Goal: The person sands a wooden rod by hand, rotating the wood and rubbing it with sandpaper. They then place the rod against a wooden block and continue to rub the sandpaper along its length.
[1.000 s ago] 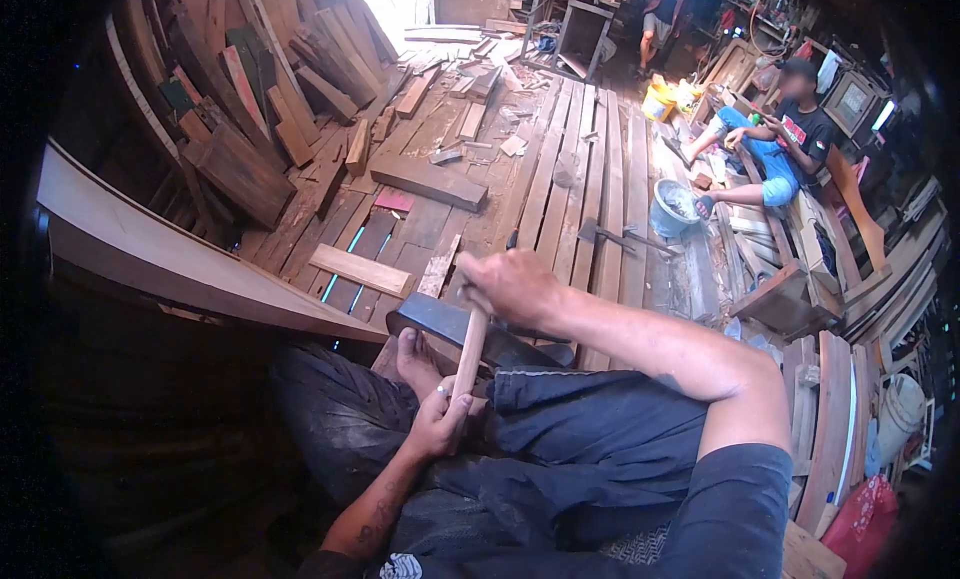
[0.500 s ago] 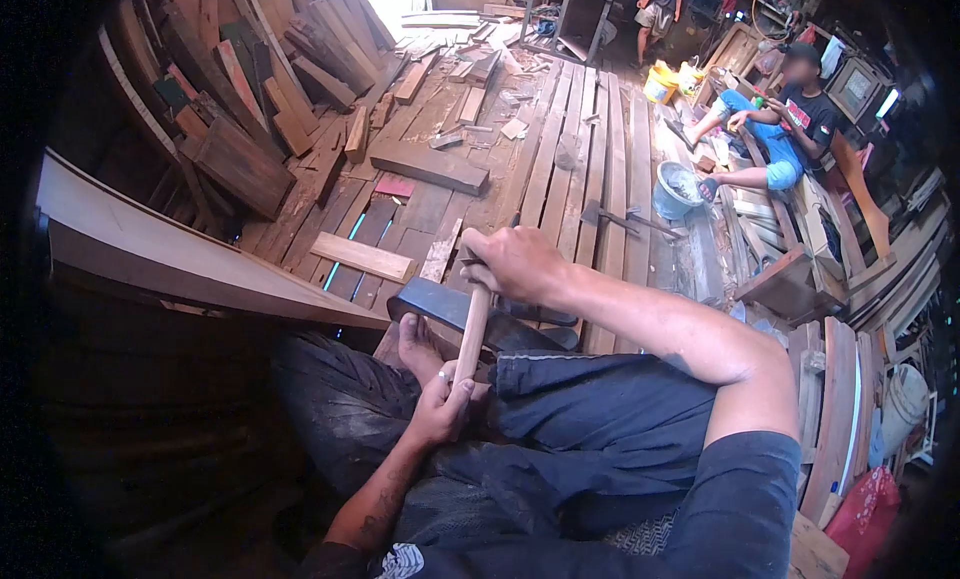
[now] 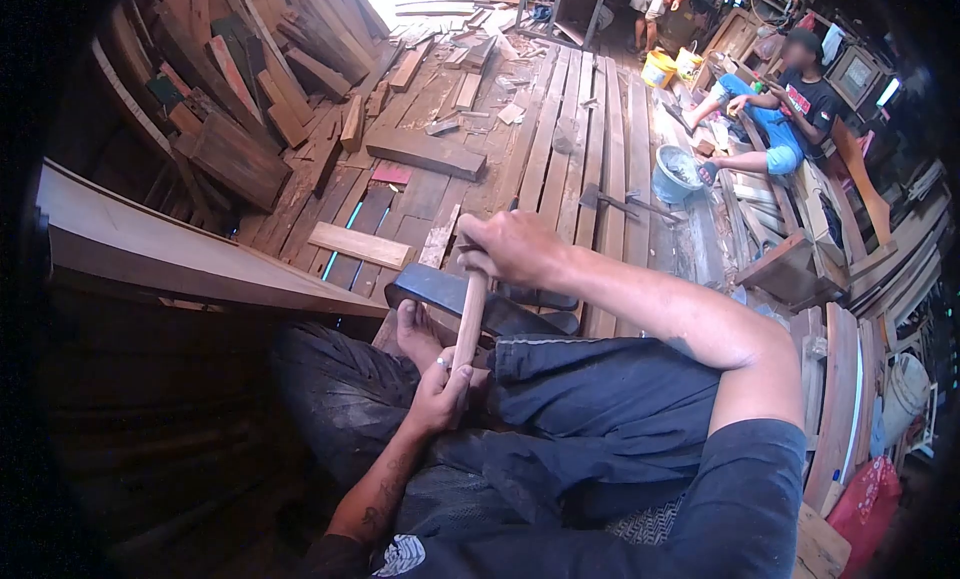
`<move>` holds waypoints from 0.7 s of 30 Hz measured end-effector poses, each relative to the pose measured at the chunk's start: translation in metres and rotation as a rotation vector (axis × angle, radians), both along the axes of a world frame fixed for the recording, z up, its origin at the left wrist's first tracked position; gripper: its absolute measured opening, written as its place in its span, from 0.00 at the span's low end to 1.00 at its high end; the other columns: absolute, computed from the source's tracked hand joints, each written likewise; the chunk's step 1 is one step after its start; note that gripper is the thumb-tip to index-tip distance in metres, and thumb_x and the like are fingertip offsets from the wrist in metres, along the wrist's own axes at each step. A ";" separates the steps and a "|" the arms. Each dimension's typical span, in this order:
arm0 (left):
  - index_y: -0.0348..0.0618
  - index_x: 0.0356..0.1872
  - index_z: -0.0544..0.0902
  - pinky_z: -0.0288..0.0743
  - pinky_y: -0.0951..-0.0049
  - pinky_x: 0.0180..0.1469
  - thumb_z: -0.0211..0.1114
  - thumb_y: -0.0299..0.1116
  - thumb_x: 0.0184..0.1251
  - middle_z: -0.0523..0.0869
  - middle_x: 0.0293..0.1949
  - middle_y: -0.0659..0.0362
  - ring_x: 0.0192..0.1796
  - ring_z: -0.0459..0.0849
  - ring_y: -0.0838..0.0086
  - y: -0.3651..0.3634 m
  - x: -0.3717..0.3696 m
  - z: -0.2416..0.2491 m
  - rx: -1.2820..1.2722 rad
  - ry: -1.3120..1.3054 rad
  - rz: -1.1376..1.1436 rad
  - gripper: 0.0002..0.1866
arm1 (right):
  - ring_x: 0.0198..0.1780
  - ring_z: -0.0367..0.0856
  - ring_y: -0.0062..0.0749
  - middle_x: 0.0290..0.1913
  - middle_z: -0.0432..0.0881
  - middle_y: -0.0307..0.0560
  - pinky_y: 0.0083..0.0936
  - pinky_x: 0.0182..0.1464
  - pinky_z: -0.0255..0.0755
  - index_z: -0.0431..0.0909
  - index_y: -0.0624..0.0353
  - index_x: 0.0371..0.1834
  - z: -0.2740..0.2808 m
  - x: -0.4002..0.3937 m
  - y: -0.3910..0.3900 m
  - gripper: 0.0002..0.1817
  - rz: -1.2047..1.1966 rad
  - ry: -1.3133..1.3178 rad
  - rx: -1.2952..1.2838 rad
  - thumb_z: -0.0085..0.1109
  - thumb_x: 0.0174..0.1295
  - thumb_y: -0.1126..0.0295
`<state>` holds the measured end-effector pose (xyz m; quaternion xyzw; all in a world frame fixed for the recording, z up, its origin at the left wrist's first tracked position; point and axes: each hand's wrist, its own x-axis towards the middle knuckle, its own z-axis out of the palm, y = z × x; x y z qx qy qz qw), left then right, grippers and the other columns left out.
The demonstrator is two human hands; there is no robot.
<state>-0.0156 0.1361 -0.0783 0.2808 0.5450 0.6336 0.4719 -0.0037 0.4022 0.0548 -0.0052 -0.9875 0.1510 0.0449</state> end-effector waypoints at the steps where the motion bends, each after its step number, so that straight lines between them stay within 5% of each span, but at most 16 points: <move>1: 0.35 0.68 0.73 0.74 0.81 0.42 0.57 0.37 0.86 0.83 0.42 0.64 0.40 0.79 0.84 0.000 -0.001 0.001 -0.014 -0.019 -0.007 0.20 | 0.32 0.89 0.58 0.26 0.86 0.56 0.52 0.35 0.80 0.72 0.57 0.40 0.000 0.000 -0.001 0.20 -0.015 0.012 0.009 0.65 0.73 0.52; 11: 0.33 0.68 0.74 0.76 0.78 0.48 0.57 0.37 0.86 0.83 0.45 0.63 0.44 0.80 0.82 0.004 0.001 -0.007 0.055 0.079 0.036 0.20 | 0.24 0.88 0.44 0.24 0.85 0.50 0.44 0.28 0.80 0.71 0.56 0.40 -0.004 0.002 -0.003 0.18 0.103 0.047 0.075 0.63 0.75 0.54; 21: 0.33 0.67 0.74 0.75 0.76 0.54 0.57 0.37 0.86 0.83 0.48 0.61 0.49 0.80 0.80 0.003 0.000 -0.011 0.061 0.055 0.012 0.20 | 0.30 0.90 0.53 0.28 0.86 0.53 0.47 0.30 0.82 0.73 0.58 0.47 0.002 0.004 0.003 0.18 0.051 0.100 0.230 0.60 0.77 0.53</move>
